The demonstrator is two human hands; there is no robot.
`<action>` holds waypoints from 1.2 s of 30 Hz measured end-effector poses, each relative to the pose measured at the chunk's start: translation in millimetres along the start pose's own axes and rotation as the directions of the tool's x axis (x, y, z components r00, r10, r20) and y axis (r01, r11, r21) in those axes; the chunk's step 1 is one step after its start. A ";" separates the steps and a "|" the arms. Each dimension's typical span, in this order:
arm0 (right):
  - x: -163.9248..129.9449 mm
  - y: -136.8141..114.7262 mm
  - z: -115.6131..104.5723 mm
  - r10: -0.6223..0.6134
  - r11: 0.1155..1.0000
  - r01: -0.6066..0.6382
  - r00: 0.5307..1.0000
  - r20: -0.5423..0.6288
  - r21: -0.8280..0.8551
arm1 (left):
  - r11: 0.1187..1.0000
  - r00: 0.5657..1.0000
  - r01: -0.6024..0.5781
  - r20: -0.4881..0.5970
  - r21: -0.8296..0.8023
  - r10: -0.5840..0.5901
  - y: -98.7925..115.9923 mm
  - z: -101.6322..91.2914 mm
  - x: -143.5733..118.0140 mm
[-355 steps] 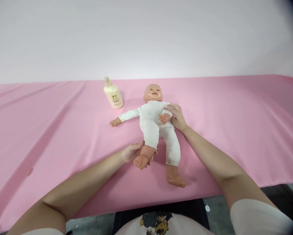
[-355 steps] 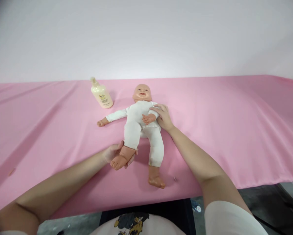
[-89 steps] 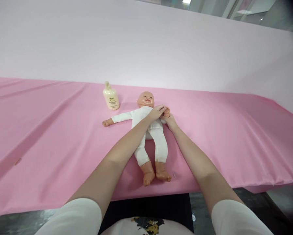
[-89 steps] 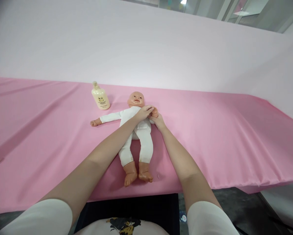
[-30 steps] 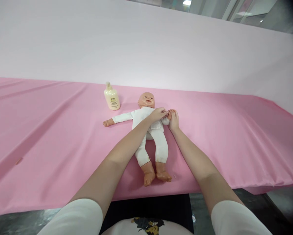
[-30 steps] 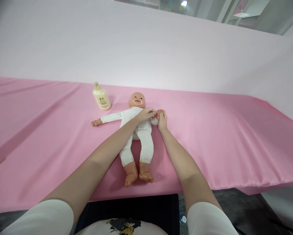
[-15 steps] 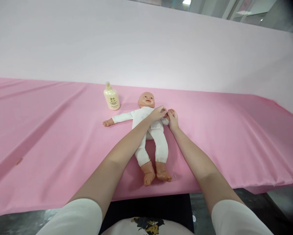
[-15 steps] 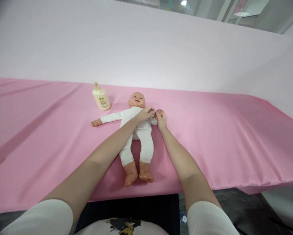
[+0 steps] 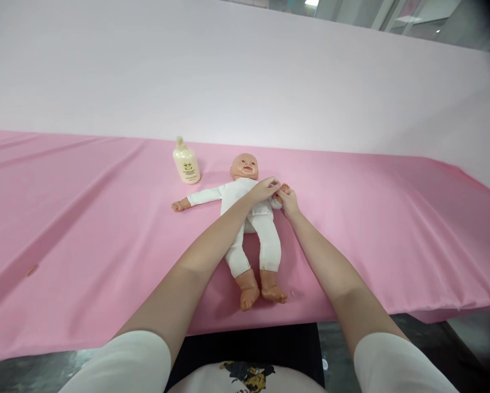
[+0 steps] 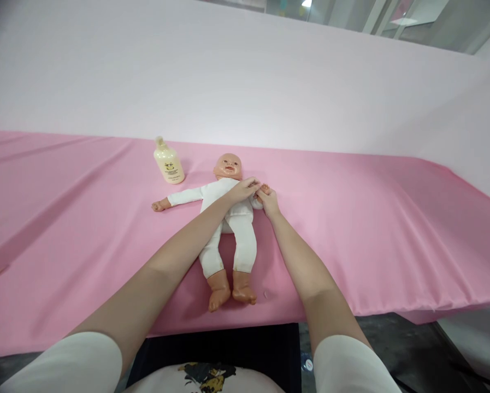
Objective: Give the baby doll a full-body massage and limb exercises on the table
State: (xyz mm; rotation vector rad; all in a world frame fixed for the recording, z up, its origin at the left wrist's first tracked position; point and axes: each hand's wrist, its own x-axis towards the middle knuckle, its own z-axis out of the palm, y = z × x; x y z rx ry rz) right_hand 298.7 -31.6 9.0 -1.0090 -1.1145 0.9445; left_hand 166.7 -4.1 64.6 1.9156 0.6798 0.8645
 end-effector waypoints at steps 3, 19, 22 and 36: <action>1.2 -0.2 -0.1 0.044 0.997 -0.044 0.999 0.000 0.062 | 0.996 0.996 -0.077 0.046 0.038 0.076 1.0 -0.7 -0.1; 2.5 4.4 1.7 -0.017 0.994 0.016 1.000 0.005 0.108 | 0.990 0.995 -0.088 0.059 0.107 0.082 -8.3 -2.9 4.7; 0.9 3.4 1.4 -0.031 0.992 0.027 0.999 0.031 0.121 | 0.991 0.994 -0.093 0.069 0.094 0.087 -6.0 -3.0 3.6; -4.5 -5.1 3.4 -0.155 0.984 0.147 0.985 0.078 0.096 | 0.997 0.994 -0.068 0.080 -0.029 0.070 -10.4 -1.6 3.9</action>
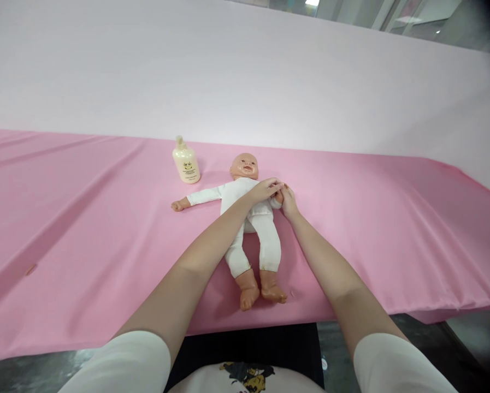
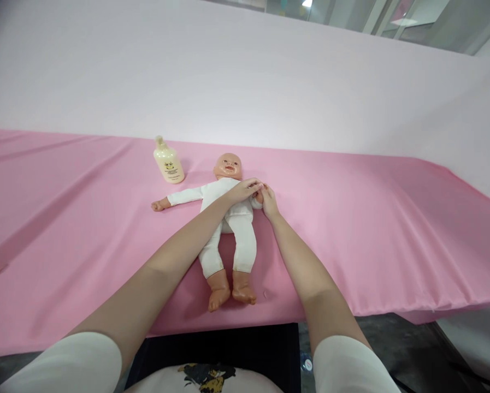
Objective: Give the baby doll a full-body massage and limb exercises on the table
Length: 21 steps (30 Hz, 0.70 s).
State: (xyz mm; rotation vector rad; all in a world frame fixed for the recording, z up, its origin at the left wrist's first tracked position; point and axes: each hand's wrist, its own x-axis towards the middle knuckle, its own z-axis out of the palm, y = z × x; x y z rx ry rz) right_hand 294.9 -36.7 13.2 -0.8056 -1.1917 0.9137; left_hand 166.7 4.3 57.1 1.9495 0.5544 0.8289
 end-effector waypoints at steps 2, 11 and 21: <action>0.8 1.1 -0.4 -0.006 1.000 0.006 1.000 -0.002 -0.010 | 1.000 1.000 0.004 -0.004 -0.010 -0.004 -0.3 0.4 -0.1; 4.6 12.8 -7.7 0.051 0.995 -0.050 0.999 0.002 0.089 | 1.000 1.000 0.008 -0.005 0.003 -0.008 5.1 -0.3 -2.7; 2.0 5.7 -5.0 0.107 0.994 -0.105 0.992 0.070 -0.022 | 0.994 0.992 -0.108 0.065 0.034 0.105 6.6 -1.4 -0.8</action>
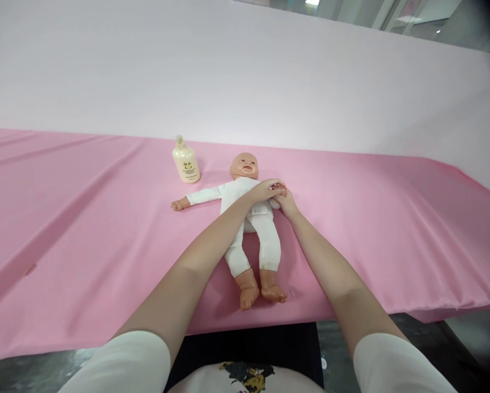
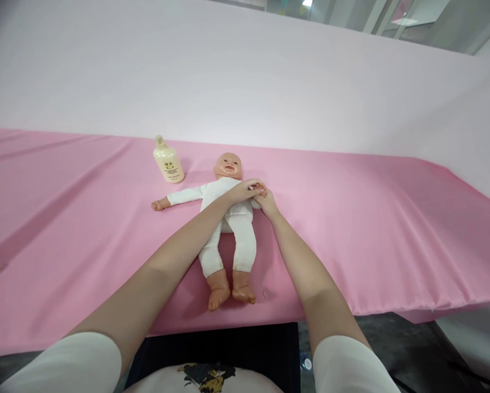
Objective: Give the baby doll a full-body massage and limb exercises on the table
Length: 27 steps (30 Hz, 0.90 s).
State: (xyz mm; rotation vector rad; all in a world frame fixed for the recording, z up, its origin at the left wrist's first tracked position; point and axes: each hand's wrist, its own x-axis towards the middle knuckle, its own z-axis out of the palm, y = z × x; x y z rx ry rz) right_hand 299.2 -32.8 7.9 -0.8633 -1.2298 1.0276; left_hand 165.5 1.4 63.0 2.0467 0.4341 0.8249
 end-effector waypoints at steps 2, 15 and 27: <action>-0.3 -0.2 1.6 0.015 1.000 -0.015 1.000 -0.010 0.005 | 1.000 1.000 0.013 -0.011 -0.026 -0.014 -0.9 0.4 0.4; -2.8 -4.1 3.6 0.024 0.999 -0.023 1.000 -0.020 0.033 | 0.998 0.996 0.066 -0.062 -0.023 -0.067 -8.4 0.4 3.3; 1.3 3.6 -1.4 -0.078 0.996 0.079 0.997 -0.010 0.042 | 0.989 0.992 0.108 -0.055 -0.106 -0.114 -9.2 2.7 3.1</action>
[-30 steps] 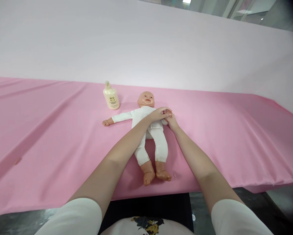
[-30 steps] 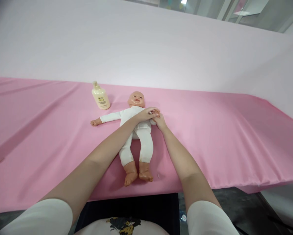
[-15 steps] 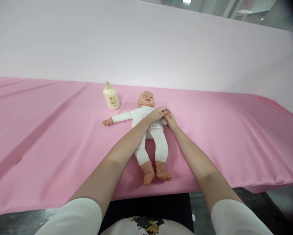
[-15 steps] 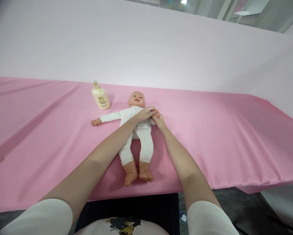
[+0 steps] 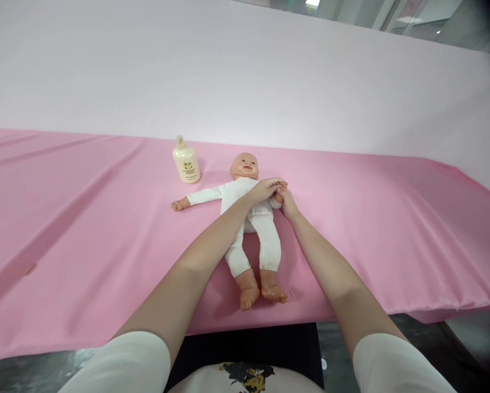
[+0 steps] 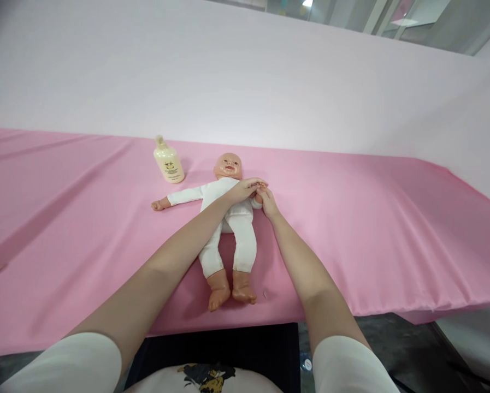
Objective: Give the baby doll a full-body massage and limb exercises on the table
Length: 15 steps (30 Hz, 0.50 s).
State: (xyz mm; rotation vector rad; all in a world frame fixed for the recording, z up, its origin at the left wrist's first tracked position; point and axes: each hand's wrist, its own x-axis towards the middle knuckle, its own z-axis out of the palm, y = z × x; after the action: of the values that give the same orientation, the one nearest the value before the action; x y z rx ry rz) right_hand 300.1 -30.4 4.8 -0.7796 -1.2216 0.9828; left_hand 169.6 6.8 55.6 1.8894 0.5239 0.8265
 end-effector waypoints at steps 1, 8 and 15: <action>0.3 0.1 0.7 -0.012 1.000 0.012 1.000 -0.002 -0.009 | 1.000 1.000 0.016 0.000 -0.001 -0.016 0.1 0.1 -0.1; 0.5 -1.2 5.4 -0.010 0.997 0.008 0.999 -0.034 -0.076 | 0.999 1.000 0.008 -0.008 -0.031 -0.008 3.6 0.0 -0.5; -1.8 -5.1 6.5 0.009 0.995 -0.014 0.999 -0.051 -0.098 | 0.999 1.000 0.014 -0.003 -0.041 -0.014 6.7 0.7 -2.5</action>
State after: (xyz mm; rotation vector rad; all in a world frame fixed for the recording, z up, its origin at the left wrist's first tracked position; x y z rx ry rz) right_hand 294.6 -34.2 9.9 -0.8843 -1.2301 0.9119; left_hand 168.4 1.7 60.5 1.8451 0.5180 0.8259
